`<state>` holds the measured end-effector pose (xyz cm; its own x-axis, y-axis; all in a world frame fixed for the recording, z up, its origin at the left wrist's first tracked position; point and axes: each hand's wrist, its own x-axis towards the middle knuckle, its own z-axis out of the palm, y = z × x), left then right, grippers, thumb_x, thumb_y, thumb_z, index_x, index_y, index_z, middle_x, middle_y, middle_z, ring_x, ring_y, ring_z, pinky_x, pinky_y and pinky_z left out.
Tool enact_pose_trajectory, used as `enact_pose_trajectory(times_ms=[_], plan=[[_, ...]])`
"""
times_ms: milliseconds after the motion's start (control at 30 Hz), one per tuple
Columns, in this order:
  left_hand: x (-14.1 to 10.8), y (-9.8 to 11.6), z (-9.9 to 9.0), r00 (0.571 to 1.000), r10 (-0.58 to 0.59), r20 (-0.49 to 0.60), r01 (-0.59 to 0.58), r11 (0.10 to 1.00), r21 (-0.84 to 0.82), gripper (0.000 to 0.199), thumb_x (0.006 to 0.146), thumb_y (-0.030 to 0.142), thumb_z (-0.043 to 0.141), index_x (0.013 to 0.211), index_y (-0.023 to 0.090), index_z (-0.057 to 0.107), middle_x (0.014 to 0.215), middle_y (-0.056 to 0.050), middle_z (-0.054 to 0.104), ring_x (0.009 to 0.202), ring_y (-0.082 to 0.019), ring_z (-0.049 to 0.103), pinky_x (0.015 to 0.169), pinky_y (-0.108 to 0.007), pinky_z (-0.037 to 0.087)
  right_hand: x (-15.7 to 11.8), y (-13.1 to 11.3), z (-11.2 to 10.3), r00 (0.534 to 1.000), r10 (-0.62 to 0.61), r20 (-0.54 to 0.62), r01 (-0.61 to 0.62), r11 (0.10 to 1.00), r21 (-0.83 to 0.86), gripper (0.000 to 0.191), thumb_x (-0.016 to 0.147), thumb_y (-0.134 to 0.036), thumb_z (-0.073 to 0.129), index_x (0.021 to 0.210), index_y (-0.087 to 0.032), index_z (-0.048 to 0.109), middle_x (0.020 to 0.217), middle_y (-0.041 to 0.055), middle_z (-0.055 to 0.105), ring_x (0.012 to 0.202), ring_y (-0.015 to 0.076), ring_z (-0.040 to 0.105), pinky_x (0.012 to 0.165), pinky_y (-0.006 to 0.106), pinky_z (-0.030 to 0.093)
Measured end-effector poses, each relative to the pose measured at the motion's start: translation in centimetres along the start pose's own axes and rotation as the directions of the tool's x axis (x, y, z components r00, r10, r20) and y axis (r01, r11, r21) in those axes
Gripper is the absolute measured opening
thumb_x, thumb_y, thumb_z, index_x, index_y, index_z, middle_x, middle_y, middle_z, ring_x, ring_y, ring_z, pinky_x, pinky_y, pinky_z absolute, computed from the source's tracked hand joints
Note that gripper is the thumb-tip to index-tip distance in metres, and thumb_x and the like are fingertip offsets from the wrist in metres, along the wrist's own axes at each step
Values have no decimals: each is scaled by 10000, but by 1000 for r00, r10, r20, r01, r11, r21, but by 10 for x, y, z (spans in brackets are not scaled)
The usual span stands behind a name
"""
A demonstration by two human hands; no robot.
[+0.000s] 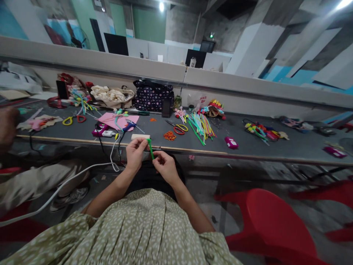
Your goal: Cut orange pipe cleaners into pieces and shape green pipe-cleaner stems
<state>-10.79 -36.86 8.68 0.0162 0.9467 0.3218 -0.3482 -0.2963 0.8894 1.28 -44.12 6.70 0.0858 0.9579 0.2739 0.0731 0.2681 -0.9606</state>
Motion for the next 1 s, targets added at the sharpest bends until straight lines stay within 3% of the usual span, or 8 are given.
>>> enact_pose_trajectory(times_ms=[100, 267, 500, 700, 1000], plan=[[0, -3, -2, 998, -36, 57, 37, 999, -19, 250, 756, 389, 711, 813, 156, 641, 617, 15, 608, 556, -99, 548, 586, -212, 437, -4, -1, -6, 998, 51, 39, -53, 998, 36, 283, 766, -332, 671, 1007, -189, 629, 645, -58, 518, 469, 70, 477, 393, 184, 467], [-3, -2, 0, 979, -124, 165, 123, 992, 16, 266, 726, 381, 742, 797, 135, 670, 644, -1, 637, 561, -94, 557, 566, -203, 443, 2, -5, -10, 990, 108, 96, -120, 984, 130, 362, 773, -439, 677, 1024, -186, 616, 707, -11, 636, 622, 137, 647, 464, 203, 511], [-7, -6, 1, 910, -284, 301, 285, 958, 41, 287, 674, 362, 787, 824, 129, 711, 678, -17, 668, 573, -94, 570, 583, -211, 466, 14, -5, -15, 991, 76, -112, -65, 993, 99, 301, 773, -465, 675, 830, -172, 634, 604, -22, 619, 480, 108, 579, 414, 197, 462], [-6, -10, -1, 851, -359, 383, 385, 923, 9, 296, 640, 333, 813, 794, 109, 697, 661, -17, 650, 543, -90, 564, 554, -216, 466, 17, -3, -27, 978, 106, -179, -97, 994, 58, 301, 760, -471, 677, 783, -181, 599, 587, -33, 595, 460, 97, 552, 426, 197, 457], [-5, -16, -13, 746, -489, 452, 512, 855, 81, 312, 628, 335, 820, 780, 109, 669, 661, -12, 638, 526, -86, 559, 551, -230, 498, 18, -14, -49, 999, 22, 35, -15, 980, -197, 265, 831, -430, 603, 760, -176, 580, 582, -46, 538, 437, 79, 500, 421, 193, 410]])
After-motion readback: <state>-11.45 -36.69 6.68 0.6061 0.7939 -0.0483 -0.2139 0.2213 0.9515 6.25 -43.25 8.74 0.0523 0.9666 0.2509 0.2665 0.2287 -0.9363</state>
